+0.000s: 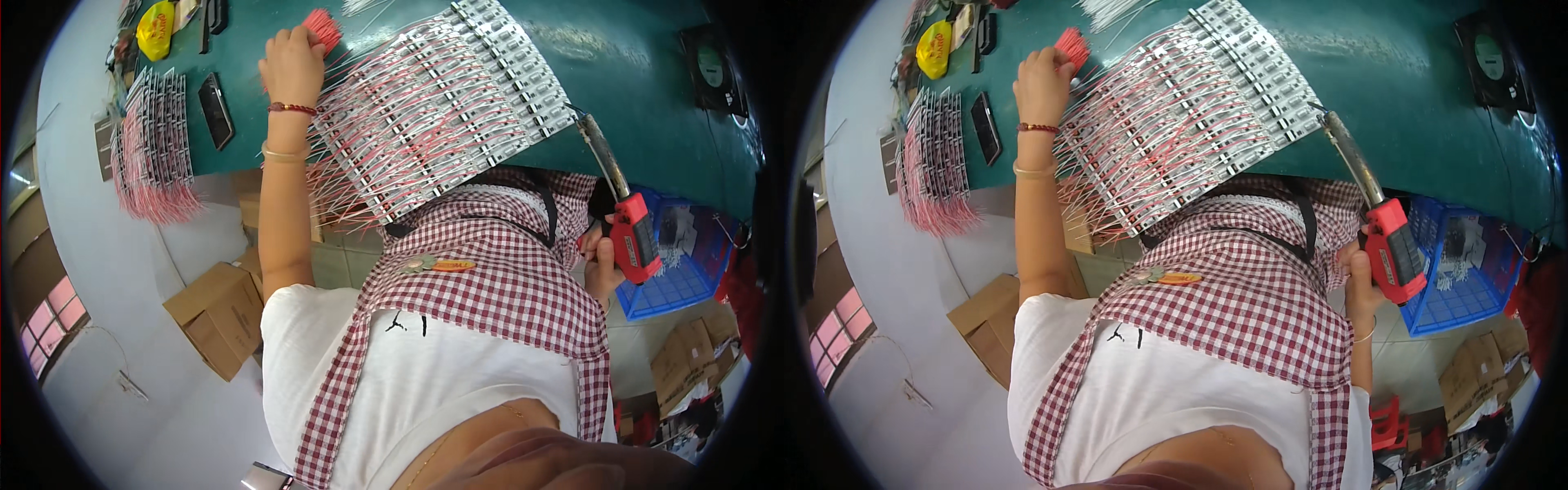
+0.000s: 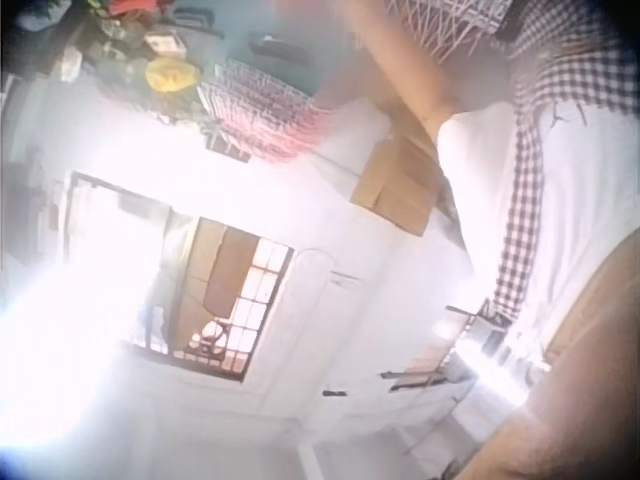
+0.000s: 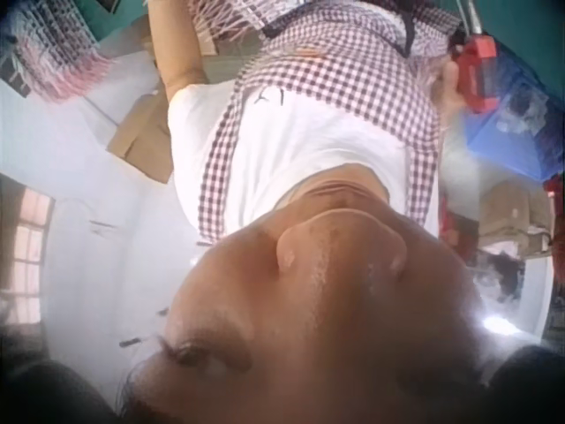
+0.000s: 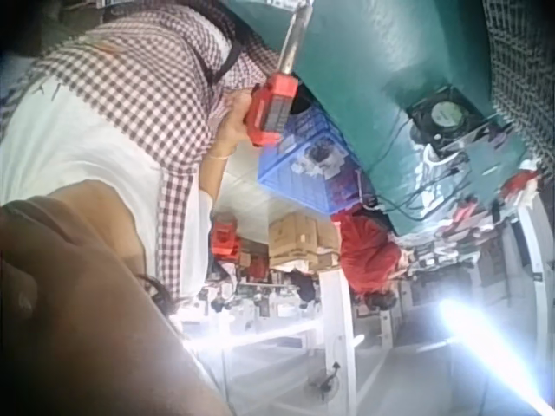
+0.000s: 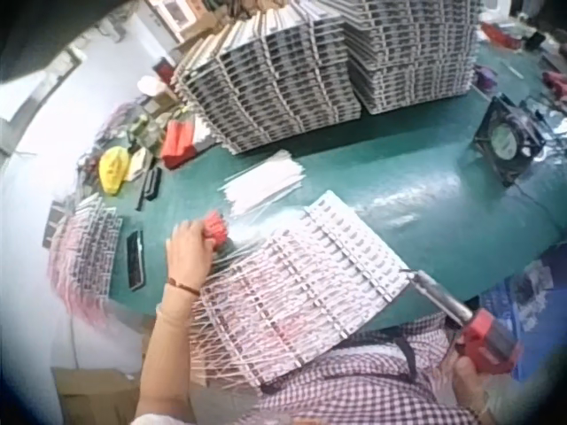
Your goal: The person uses a soldering iron to attach red and white wires to a grid of electronic components on a green workbench. They repeatedly pick up individual wires, place them onto the component grid, and apply the soldering iron to secure the connections.
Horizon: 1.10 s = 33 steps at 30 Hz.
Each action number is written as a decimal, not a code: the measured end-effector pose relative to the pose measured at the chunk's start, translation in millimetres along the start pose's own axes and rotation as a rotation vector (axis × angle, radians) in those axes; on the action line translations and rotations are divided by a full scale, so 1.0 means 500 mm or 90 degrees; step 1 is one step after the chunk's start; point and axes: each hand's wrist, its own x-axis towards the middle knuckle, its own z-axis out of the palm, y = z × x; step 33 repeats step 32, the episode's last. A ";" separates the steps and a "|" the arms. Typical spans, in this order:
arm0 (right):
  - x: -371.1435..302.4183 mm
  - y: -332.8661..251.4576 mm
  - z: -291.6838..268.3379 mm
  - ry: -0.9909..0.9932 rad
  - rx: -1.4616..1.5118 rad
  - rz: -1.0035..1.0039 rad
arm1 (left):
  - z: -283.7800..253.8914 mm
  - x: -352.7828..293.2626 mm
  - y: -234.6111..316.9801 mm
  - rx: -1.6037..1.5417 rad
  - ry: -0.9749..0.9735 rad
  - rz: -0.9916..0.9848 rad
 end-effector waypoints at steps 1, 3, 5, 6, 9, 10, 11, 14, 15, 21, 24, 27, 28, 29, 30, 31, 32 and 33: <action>0.006 -0.007 0.004 0.005 0.004 0.001 | 0.010 -0.002 -0.008 -0.017 0.001 0.003; 0.014 -0.017 0.012 -0.012 0.038 -0.007 | 0.018 -0.001 -0.016 -0.051 0.003 0.015; 0.020 -0.027 0.018 -0.026 0.056 -0.008 | 0.019 -0.007 -0.017 -0.057 0.029 0.009; 0.019 -0.028 0.019 -0.021 0.057 -0.008 | 0.019 -0.010 -0.017 -0.059 0.042 0.007; 0.018 -0.029 0.021 -0.006 0.063 -0.010 | 0.026 -0.007 -0.019 -0.058 0.078 0.013; 0.018 -0.030 0.021 -0.005 0.063 -0.013 | 0.025 -0.006 -0.017 -0.061 0.074 0.037; 0.018 -0.031 0.021 -0.005 0.064 -0.016 | 0.022 -0.005 -0.014 -0.065 0.070 0.060; 0.014 -0.031 0.016 -0.011 0.079 -0.010 | 0.015 -0.014 0.008 -0.109 0.009 0.103; 0.014 -0.030 0.015 -0.010 0.078 -0.012 | 0.014 -0.015 0.014 -0.129 -0.020 0.113; 0.011 -0.026 0.011 -0.020 0.067 -0.033 | 0.026 -0.026 0.009 -0.060 -0.016 0.144; 0.008 -0.024 0.005 -0.005 0.070 -0.023 | 0.020 -0.021 0.014 -0.112 -0.008 0.137; 0.001 -0.021 0.002 -0.004 0.091 -0.013 | 0.023 -0.015 0.003 -0.122 -0.089 0.103; 0.002 -0.019 0.002 -0.012 0.089 -0.014 | 0.021 -0.014 0.002 -0.090 -0.082 0.125; 0.002 -0.016 -0.001 -0.021 0.087 -0.015 | 0.020 -0.017 0.009 -0.056 -0.059 0.132; 0.000 -0.011 -0.006 -0.034 0.087 -0.021 | 0.014 -0.022 0.015 -0.023 -0.035 0.139; -0.004 -0.008 -0.007 -0.028 0.082 -0.009 | 0.003 -0.019 0.021 0.013 -0.008 0.147; -0.006 -0.006 -0.008 -0.022 0.077 0.002 | -0.010 -0.017 0.039 0.002 0.038 0.137; -0.006 -0.006 -0.008 -0.022 0.077 0.002 | -0.010 -0.017 0.039 0.002 0.038 0.137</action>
